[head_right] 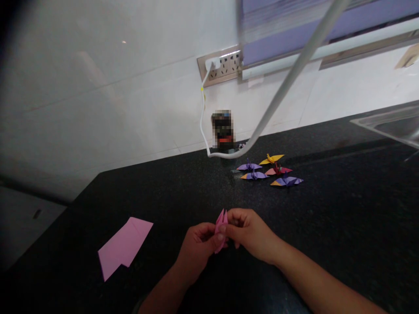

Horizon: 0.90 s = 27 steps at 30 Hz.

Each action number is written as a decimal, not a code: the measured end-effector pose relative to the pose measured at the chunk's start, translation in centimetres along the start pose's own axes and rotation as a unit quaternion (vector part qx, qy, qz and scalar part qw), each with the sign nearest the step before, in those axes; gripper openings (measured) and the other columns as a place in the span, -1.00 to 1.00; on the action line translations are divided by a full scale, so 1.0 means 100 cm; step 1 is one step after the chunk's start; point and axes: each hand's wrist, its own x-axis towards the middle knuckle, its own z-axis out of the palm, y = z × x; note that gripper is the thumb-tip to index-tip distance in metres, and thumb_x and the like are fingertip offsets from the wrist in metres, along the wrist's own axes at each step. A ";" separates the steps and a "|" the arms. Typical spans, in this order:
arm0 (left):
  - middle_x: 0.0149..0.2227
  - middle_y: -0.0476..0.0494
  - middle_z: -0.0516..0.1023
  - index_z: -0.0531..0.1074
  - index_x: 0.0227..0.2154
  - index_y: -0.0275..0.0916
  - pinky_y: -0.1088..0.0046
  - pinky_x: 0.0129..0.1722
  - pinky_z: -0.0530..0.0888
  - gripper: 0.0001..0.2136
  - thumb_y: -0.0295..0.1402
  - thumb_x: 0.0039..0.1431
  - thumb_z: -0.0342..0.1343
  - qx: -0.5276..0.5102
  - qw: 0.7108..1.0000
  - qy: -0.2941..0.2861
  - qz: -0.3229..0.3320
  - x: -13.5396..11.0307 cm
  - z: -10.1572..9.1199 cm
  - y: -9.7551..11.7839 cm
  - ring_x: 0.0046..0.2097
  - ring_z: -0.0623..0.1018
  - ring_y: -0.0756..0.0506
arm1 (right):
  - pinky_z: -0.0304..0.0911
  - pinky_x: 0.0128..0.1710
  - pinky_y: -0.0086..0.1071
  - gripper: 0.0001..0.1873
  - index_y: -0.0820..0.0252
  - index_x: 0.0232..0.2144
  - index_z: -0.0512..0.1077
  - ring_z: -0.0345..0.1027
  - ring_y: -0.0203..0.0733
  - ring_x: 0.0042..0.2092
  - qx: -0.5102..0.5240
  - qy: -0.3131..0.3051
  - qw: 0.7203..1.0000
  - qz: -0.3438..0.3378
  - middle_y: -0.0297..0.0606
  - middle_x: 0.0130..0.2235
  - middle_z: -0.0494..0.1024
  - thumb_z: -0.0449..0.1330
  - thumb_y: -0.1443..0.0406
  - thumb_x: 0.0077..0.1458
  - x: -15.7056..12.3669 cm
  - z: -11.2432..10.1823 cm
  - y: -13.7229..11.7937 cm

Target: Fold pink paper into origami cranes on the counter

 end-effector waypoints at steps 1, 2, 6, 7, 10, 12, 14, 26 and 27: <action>-0.58 -0.08 0.43 0.44 -0.50 -0.37 0.52 -0.49 0.29 -0.81 -0.30 -0.12 0.15 0.002 1.000 0.004 0.005 0.000 0.000 0.000 -0.52 0.38 0.02 | 0.06 -0.64 -0.54 -0.76 0.28 -0.52 0.33 0.18 -0.41 -0.55 0.004 0.005 1.000 -0.004 -0.35 -0.54 0.37 0.15 0.18 -0.08 0.000 -0.001 0.000; -0.55 -0.09 0.45 0.45 -0.48 -0.36 0.51 -0.47 0.30 -0.80 -0.29 -0.08 0.11 0.002 1.000 0.000 0.012 0.000 0.000 0.001 -0.50 0.39 0.01 | 0.05 -0.64 -0.54 -0.76 0.28 -0.52 0.33 0.18 -0.40 -0.55 0.007 0.006 1.000 -0.007 -0.34 -0.54 0.37 0.14 0.18 -0.07 0.000 -0.001 0.000; -0.58 -0.10 0.44 0.46 -0.50 -0.37 0.52 -0.50 0.28 -0.78 -0.28 -0.02 0.06 0.043 0.998 0.010 0.036 -0.001 -0.002 0.005 -0.52 0.37 0.01 | 0.05 -0.65 -0.54 -0.75 0.28 -0.52 0.35 0.14 -0.42 -0.56 0.009 -0.002 1.000 -0.008 -0.36 -0.56 0.35 0.15 0.17 -0.08 0.000 -0.002 -0.001; -0.59 -0.10 0.43 0.46 -0.52 -0.37 0.52 -0.51 0.27 -0.79 -0.29 -0.03 0.07 0.058 0.997 0.018 0.040 -0.001 -0.002 0.006 -0.53 0.36 0.02 | 0.04 -0.65 -0.54 -0.75 0.29 -0.52 0.35 0.12 -0.42 -0.57 0.009 -0.003 1.000 -0.007 -0.36 -0.56 0.34 0.15 0.16 -0.08 -0.001 -0.002 0.000; -0.63 -0.07 0.40 0.45 -0.58 -0.37 0.54 -0.55 0.24 -0.80 -0.30 -0.04 0.08 0.096 0.993 0.037 0.054 -0.002 -0.003 0.006 -0.56 0.31 0.04 | 0.04 -0.65 -0.53 -0.73 0.29 -0.51 0.36 0.10 -0.44 -0.59 0.011 0.000 1.000 -0.007 -0.37 -0.56 0.32 0.13 0.15 -0.06 -0.001 0.000 0.000; -0.64 -0.05 0.38 0.44 -0.59 -0.37 0.55 -0.56 0.23 -0.80 -0.31 -0.03 0.08 0.113 0.991 0.036 0.069 -0.003 -0.003 0.006 -0.57 0.29 0.05 | 0.05 -0.64 -0.53 -0.73 0.30 -0.50 0.36 0.09 -0.44 -0.59 0.012 0.002 1.000 -0.010 -0.38 -0.57 0.31 0.12 0.16 -0.05 -0.001 0.001 0.001; -0.63 -0.06 0.38 0.45 -0.58 -0.37 0.55 -0.56 0.23 -0.79 -0.31 -0.02 0.06 0.121 0.989 0.027 0.081 -0.004 -0.002 0.005 -0.56 0.29 0.04 | 0.05 -0.64 -0.52 -0.74 0.30 -0.51 0.36 0.09 -0.44 -0.60 0.017 0.003 1.000 -0.011 -0.38 -0.57 0.31 0.11 0.17 -0.04 -0.001 0.001 0.002; -0.62 -0.06 0.38 0.48 -0.56 -0.35 0.56 -0.56 0.20 -0.76 -0.30 0.02 0.02 0.110 0.990 -0.027 0.084 -0.007 0.000 0.007 -0.55 0.28 0.05 | -0.01 -0.67 -0.56 -0.80 0.30 -0.63 0.34 0.09 -0.47 -0.63 0.060 0.037 0.997 0.029 -0.42 -0.63 0.32 0.24 0.26 -0.20 -0.001 0.001 0.003; -0.61 -0.07 0.39 0.48 -0.55 -0.34 0.55 -0.55 0.20 -0.77 -0.30 0.02 0.03 0.102 0.991 -0.035 0.083 -0.007 -0.001 0.006 -0.54 0.29 0.05 | -0.02 -0.68 -0.55 -0.80 0.30 -0.64 0.34 0.09 -0.47 -0.63 0.069 0.043 0.996 0.032 -0.42 -0.64 0.32 0.25 0.27 -0.20 -0.001 0.001 0.003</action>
